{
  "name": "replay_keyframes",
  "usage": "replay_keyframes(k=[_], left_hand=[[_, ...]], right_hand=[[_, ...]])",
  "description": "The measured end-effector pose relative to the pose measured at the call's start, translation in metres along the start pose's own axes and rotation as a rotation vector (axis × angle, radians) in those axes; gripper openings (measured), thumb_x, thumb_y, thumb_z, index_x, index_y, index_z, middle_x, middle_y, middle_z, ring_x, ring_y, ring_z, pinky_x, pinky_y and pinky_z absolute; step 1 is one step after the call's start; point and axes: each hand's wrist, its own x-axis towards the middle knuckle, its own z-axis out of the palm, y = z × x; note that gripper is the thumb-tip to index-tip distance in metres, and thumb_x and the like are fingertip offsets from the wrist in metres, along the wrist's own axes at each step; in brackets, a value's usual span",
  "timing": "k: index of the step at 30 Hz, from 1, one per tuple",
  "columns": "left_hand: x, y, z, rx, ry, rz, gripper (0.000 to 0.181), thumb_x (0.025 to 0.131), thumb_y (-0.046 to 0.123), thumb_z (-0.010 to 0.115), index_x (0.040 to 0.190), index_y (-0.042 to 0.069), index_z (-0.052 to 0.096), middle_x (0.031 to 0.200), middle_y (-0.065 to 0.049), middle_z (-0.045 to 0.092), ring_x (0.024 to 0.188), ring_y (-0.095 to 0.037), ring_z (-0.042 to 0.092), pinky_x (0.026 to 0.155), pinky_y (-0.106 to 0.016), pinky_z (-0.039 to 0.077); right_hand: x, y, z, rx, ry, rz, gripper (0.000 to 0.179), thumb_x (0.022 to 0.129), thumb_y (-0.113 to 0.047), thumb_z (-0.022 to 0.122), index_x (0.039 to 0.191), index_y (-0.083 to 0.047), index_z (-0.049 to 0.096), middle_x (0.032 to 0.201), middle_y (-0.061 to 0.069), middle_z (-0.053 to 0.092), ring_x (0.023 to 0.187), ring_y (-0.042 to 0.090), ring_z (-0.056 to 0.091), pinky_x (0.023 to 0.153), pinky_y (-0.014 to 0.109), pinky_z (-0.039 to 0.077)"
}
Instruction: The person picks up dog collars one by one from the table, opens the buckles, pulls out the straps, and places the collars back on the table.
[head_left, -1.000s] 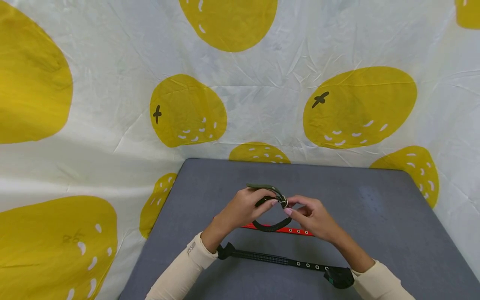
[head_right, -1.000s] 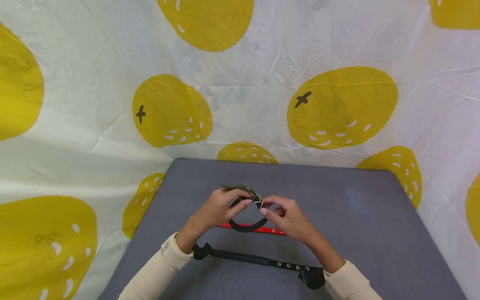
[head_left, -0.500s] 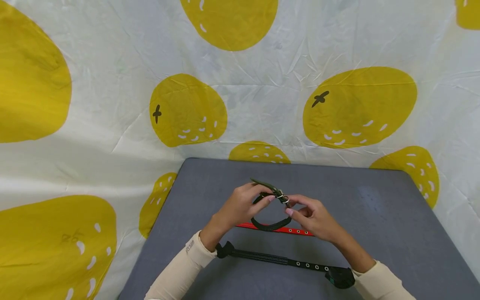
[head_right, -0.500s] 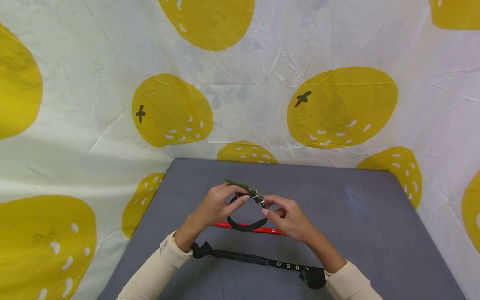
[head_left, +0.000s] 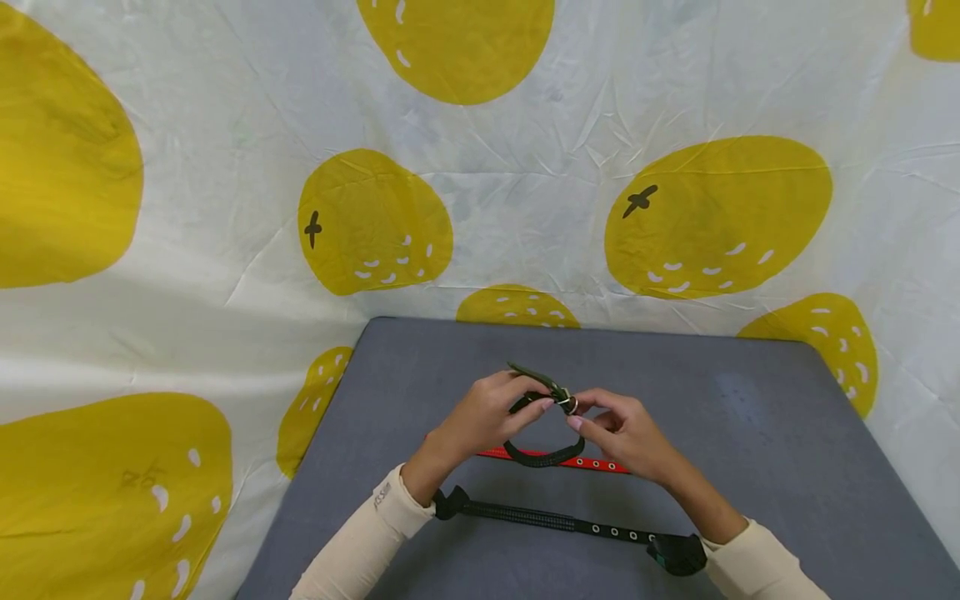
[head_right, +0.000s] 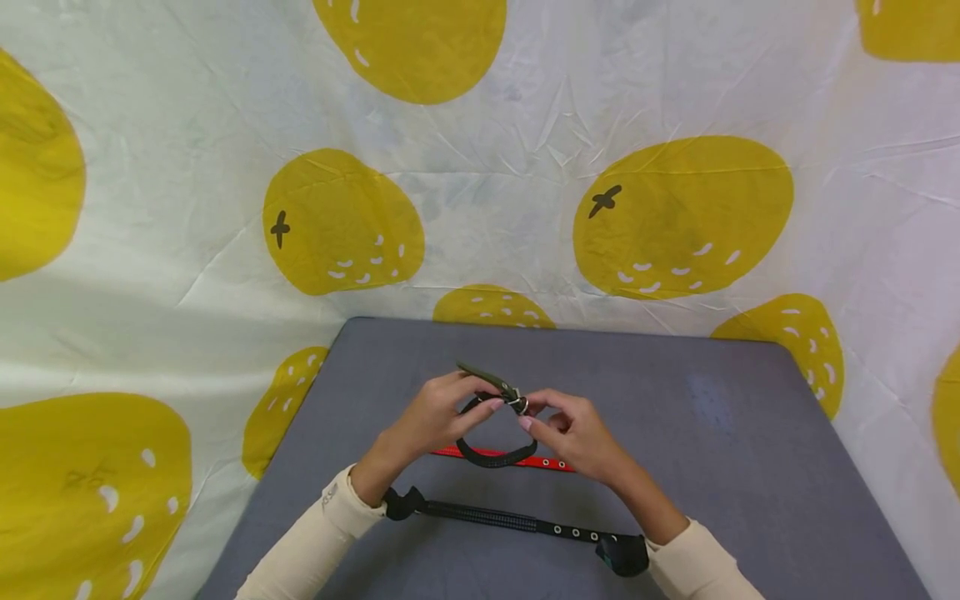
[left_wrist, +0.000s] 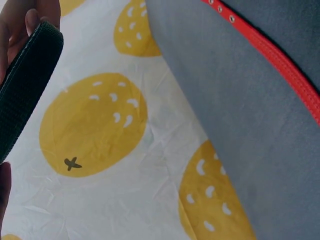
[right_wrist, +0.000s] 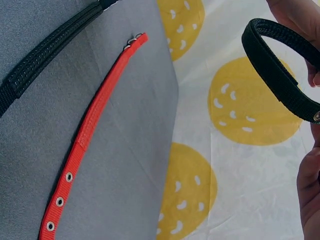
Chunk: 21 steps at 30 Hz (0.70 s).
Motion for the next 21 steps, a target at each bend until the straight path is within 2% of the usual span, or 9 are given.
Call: replay_keyframes(k=[5, 13, 18, 21], left_hand=[[0.0014, 0.0, 0.0006, -0.016, -0.007, 0.0, 0.016, 0.099, 0.023, 0.066, 0.107, 0.009, 0.071, 0.1, -0.001, 0.073, 0.086, -0.008, 0.066, 0.075, -0.015, 0.052], [0.0026, -0.0004, 0.0013, -0.019, -0.007, 0.002, 0.016, 0.099, 0.023, 0.067, 0.106, 0.01, 0.071, 0.099, -0.001, 0.073, 0.084, -0.007, 0.065, 0.073, -0.014, 0.051], [0.0019, 0.0006, 0.0024, -0.024, -0.01, 0.004, 0.016, 0.098, 0.023, 0.067, 0.106, 0.009, 0.071, 0.1, -0.001, 0.073, 0.086, -0.008, 0.066, 0.073, -0.016, 0.052], [0.0027, 0.0009, 0.0022, -0.034, 0.0, -0.002, 0.015, 0.094, 0.017, 0.072, 0.106, 0.009, 0.072, 0.1, -0.002, 0.072, 0.087, -0.009, 0.066, 0.072, -0.017, 0.053]], right_hand=[[-0.0001, 0.0015, -0.0021, -0.007, -0.002, 0.006, 0.027, 0.095, 0.007, 0.059, 0.117, -0.009, 0.066, 0.075, 0.005, 0.062, 0.037, 0.006, 0.034, 0.036, 0.018, 0.032], [0.0016, -0.0003, -0.0027, 0.006, -0.008, -0.002, 0.023, 0.095, 0.006, 0.06, 0.114, -0.006, 0.067, 0.051, 0.004, 0.046, 0.035, 0.01, 0.034, 0.034, 0.018, 0.031], [0.0006, 0.0011, -0.0052, -0.016, -0.018, -0.006, 0.027, 0.095, 0.007, 0.06, 0.113, -0.011, 0.068, 0.053, 0.004, 0.05, 0.037, 0.004, 0.034, 0.036, 0.016, 0.032], [0.0007, 0.0013, -0.0066, -0.026, -0.025, -0.011, 0.027, 0.095, 0.007, 0.06, 0.113, -0.012, 0.068, 0.065, 0.005, 0.059, 0.038, 0.003, 0.037, 0.037, 0.016, 0.034]])
